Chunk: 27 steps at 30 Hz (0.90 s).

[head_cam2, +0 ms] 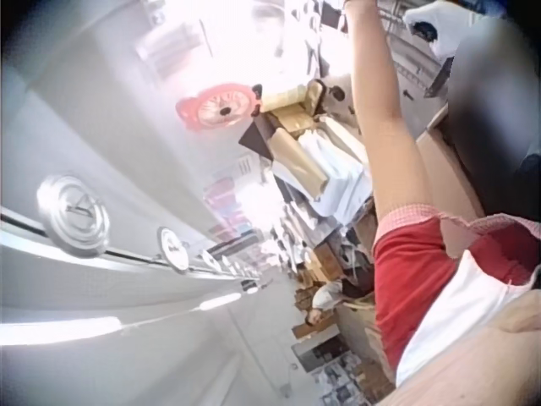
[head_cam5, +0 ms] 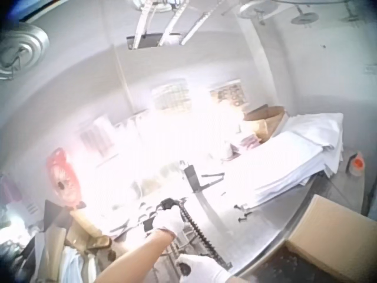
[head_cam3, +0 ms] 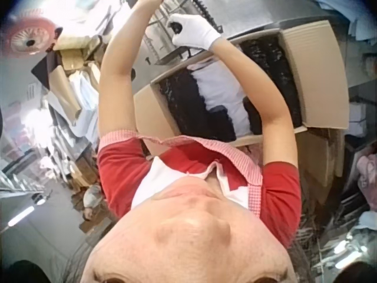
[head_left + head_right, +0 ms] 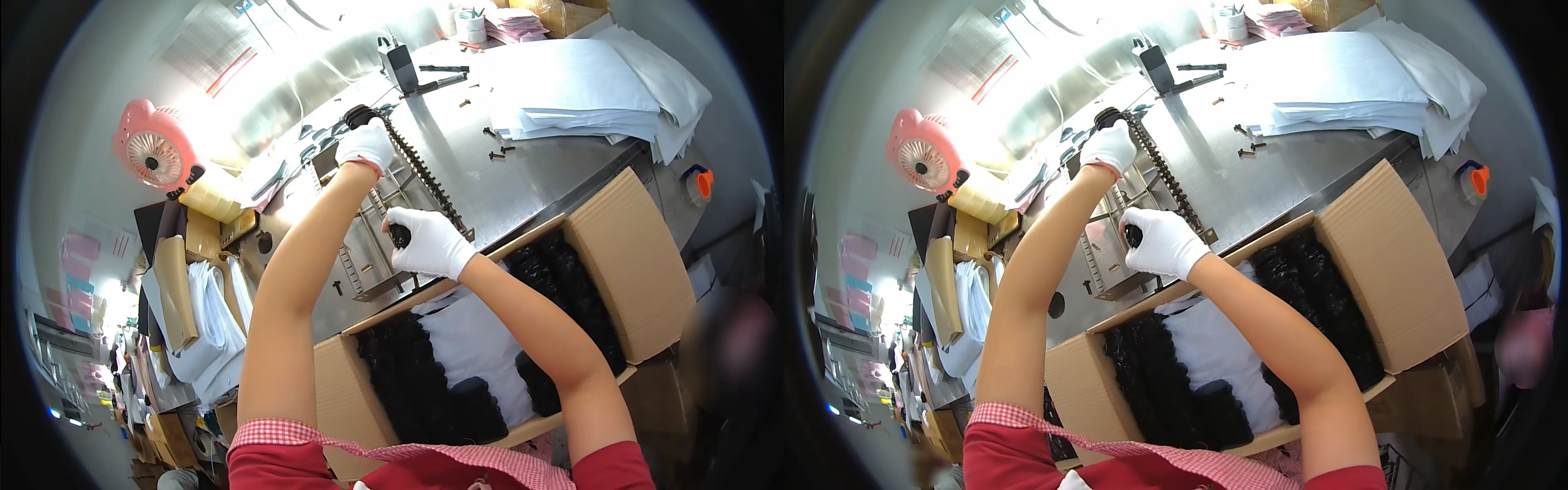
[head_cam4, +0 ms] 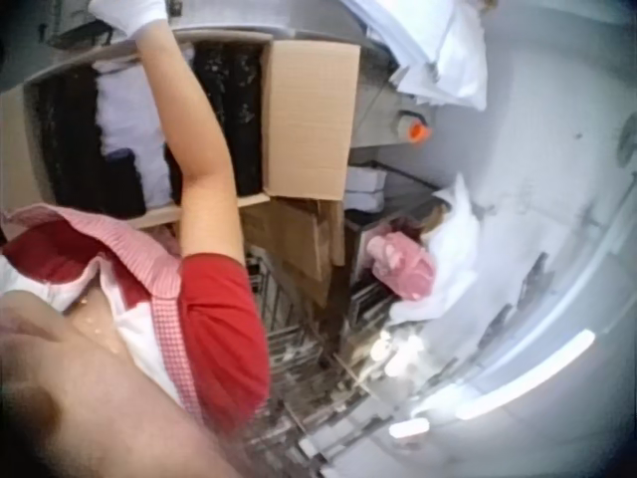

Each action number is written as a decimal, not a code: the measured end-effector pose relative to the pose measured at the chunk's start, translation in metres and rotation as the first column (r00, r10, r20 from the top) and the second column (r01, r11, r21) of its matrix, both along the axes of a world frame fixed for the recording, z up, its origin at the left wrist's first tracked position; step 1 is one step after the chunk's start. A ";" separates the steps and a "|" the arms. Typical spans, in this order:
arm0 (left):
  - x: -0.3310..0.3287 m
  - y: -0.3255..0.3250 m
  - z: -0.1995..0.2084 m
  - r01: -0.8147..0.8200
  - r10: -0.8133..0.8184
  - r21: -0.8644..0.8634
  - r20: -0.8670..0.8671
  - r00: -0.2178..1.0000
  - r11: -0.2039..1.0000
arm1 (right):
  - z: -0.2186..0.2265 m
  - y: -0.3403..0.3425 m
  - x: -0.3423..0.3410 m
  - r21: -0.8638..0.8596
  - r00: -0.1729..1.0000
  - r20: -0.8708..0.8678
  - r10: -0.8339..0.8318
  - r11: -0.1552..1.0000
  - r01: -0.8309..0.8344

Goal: The person repeatedly picks up small black cylindrical components from a cardboard box and places them into slots on a metal rack. They occasionally lift and reposition the rack and handle loose components on the table.

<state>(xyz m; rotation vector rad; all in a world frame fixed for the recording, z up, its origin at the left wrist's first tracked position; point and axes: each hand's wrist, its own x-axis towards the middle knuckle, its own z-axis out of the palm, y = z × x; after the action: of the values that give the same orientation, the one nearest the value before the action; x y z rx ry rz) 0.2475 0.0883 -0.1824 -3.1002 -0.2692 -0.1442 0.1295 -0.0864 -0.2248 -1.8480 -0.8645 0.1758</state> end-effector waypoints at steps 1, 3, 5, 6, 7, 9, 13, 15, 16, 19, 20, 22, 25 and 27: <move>-0.009 0.010 0.001 0.004 -0.006 0.050 0.036 0.999 0.999 | -0.001 0.005 -0.004 -0.003 0.998 0.018 -0.057 0.998 0.057; -0.028 0.041 -0.005 -0.002 -0.005 0.103 0.069 0.998 0.995 | -0.002 0.017 -0.009 0.095 0.977 0.041 -0.211 0.974 0.207; -0.059 0.034 0.012 0.006 -0.001 -0.108 0.052 0.999 0.994 | -0.009 0.027 -0.010 0.276 0.908 0.002 -0.419 0.873 0.402; -0.077 0.033 0.014 0.024 -0.013 -0.215 0.056 0.998 0.976 | -0.005 0.028 -0.007 0.211 0.921 -0.177 -0.346 0.901 0.379; -0.091 0.014 0.028 0.046 -0.066 -0.334 -0.047 0.997 0.941 | -0.006 0.027 -0.002 0.248 0.920 -0.079 -0.383 0.887 0.391; -0.121 0.007 0.031 0.369 -0.411 -0.287 -0.102 0.906 0.884 | -0.003 0.034 0.000 0.243 0.947 -0.036 -0.319 0.916 0.318; -0.136 0.003 0.058 0.267 -0.509 -0.604 -0.274 0.816 0.751 | -0.011 0.028 0.005 0.297 0.939 0.046 -0.340 0.903 0.312; -0.096 0.047 0.058 0.587 -0.696 -0.418 -0.177 0.696 0.693 | -0.002 0.026 -0.004 0.179 0.946 -0.003 -0.325 0.930 0.320; -0.074 0.042 0.053 0.092 -0.258 -0.639 -0.172 0.951 0.764 | -0.002 0.023 -0.002 0.110 0.941 -0.008 -0.338 0.935 0.337; -0.019 0.096 0.000 0.118 -0.068 -0.147 0.306 0.949 0.982 | -0.009 0.031 -0.011 0.082 0.969 0.077 -0.234 0.970 0.228; -0.002 0.093 0.001 0.152 -0.099 -0.207 0.248 0.964 0.966 | -0.010 0.027 -0.009 0.103 0.971 0.115 -0.211 0.975 0.199; 0.015 0.071 0.019 0.173 -0.159 -0.326 0.068 0.985 0.930 | -0.005 0.018 -0.006 0.096 0.983 0.071 -0.169 0.982 0.162; 0.051 0.072 -0.005 0.185 -0.178 -0.041 0.136 0.975 0.982 | -0.008 0.013 -0.002 0.120 0.987 0.057 -0.152 0.982 0.144; 0.058 0.045 -0.003 0.140 -0.146 0.049 0.157 0.977 0.989 | -0.011 0.008 0.001 0.119 0.985 0.056 -0.160 0.981 0.153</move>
<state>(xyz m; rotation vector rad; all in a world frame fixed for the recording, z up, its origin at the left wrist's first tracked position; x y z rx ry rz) 0.3055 0.1333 -0.1858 -3.0722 -0.0448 -0.3984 0.1305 -0.0780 -0.2355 -1.8129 -0.7540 -0.0328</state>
